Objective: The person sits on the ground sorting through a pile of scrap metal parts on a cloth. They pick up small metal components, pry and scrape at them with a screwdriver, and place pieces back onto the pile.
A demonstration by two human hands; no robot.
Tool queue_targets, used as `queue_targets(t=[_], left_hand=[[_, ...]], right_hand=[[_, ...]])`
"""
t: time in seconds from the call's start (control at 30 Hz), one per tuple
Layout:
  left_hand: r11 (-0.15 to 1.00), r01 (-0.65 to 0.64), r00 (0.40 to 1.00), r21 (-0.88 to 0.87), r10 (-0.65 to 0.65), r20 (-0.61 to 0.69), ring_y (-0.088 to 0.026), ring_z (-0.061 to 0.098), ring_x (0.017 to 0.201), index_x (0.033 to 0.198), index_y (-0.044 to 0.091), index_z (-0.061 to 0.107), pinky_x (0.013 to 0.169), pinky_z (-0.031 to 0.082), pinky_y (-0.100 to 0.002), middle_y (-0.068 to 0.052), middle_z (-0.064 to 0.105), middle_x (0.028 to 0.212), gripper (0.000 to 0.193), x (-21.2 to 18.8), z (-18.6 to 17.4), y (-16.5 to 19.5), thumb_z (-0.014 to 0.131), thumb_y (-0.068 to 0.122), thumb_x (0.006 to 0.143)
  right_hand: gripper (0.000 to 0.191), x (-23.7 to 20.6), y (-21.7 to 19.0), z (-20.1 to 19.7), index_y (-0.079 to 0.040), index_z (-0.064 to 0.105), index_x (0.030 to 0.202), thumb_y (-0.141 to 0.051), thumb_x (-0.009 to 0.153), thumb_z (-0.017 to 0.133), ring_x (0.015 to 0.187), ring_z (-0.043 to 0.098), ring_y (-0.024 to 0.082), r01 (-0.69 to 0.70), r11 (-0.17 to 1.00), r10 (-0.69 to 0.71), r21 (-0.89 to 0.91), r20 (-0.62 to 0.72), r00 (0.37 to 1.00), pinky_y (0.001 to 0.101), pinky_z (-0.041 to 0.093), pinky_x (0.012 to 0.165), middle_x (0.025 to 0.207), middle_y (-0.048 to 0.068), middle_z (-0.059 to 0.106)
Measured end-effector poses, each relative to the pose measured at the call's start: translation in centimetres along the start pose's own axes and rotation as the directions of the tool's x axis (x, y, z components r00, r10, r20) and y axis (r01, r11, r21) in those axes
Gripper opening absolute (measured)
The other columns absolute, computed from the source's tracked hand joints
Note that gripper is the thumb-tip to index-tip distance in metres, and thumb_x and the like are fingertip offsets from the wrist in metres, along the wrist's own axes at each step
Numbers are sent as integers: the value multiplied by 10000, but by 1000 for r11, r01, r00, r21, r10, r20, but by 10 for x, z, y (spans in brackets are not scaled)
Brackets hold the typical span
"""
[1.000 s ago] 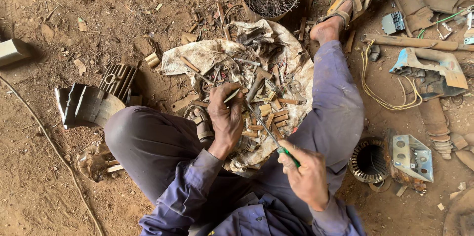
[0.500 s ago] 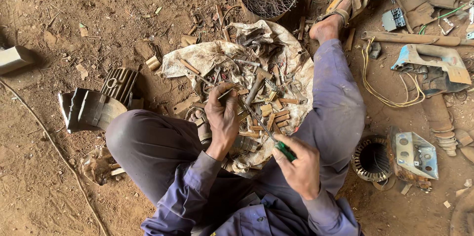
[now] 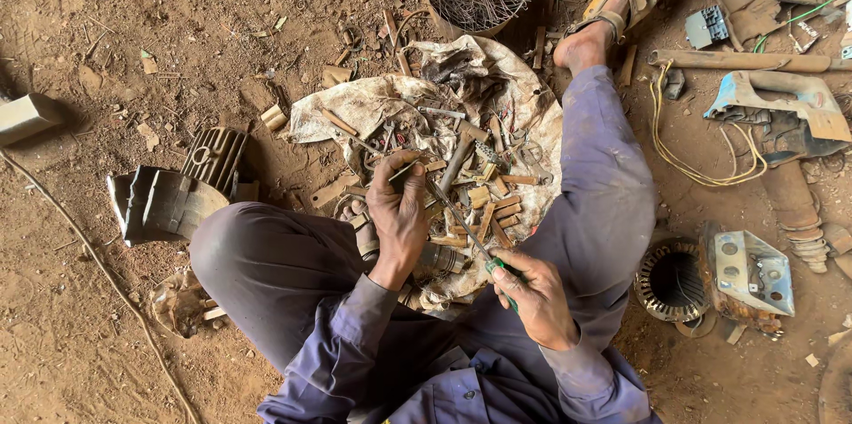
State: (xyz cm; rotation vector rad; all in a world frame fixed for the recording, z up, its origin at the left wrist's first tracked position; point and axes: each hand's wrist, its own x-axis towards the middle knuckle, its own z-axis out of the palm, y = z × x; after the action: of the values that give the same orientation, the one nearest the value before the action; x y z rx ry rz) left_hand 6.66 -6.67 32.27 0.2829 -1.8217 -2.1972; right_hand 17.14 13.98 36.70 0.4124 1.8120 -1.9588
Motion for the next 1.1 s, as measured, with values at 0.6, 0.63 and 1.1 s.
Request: queue_targets(t=[0.6, 0.63, 1.1], left_hand=[[999, 48, 999, 17, -48, -6, -81, 573, 825, 1197, 47, 674, 685, 479, -219, -21, 676, 1007, 165, -5, 0, 1, 662, 118, 1048], [999, 42, 999, 31, -42, -5, -81, 577, 824, 1192, 51, 674, 682, 483, -220, -19, 674, 1004, 160, -4, 0, 1, 661, 120, 1048], [994, -37, 999, 107, 37, -4, -107, 640, 922, 1182, 52, 671, 770, 547, -238, -29, 686, 1052, 146, -4, 1, -1, 653, 112, 1050]], right_hand=[[309, 0, -55, 27, 13, 711, 1056, -150, 802, 775, 695, 684, 242, 323, 534, -524, -781, -5, 852, 353, 535, 622, 857, 120, 667], [316, 0, -56, 26, 20, 698, 1030, -182, 798, 770, 691, 687, 252, 320, 506, -526, -801, 8, 851, 360, 537, 615, 848, 124, 671], [286, -3, -59, 25, 6, 699, 1016, -171, 799, 760, 696, 654, 287, 316, 507, -540, -802, -10, 841, 386, 506, 633, 791, 140, 670]])
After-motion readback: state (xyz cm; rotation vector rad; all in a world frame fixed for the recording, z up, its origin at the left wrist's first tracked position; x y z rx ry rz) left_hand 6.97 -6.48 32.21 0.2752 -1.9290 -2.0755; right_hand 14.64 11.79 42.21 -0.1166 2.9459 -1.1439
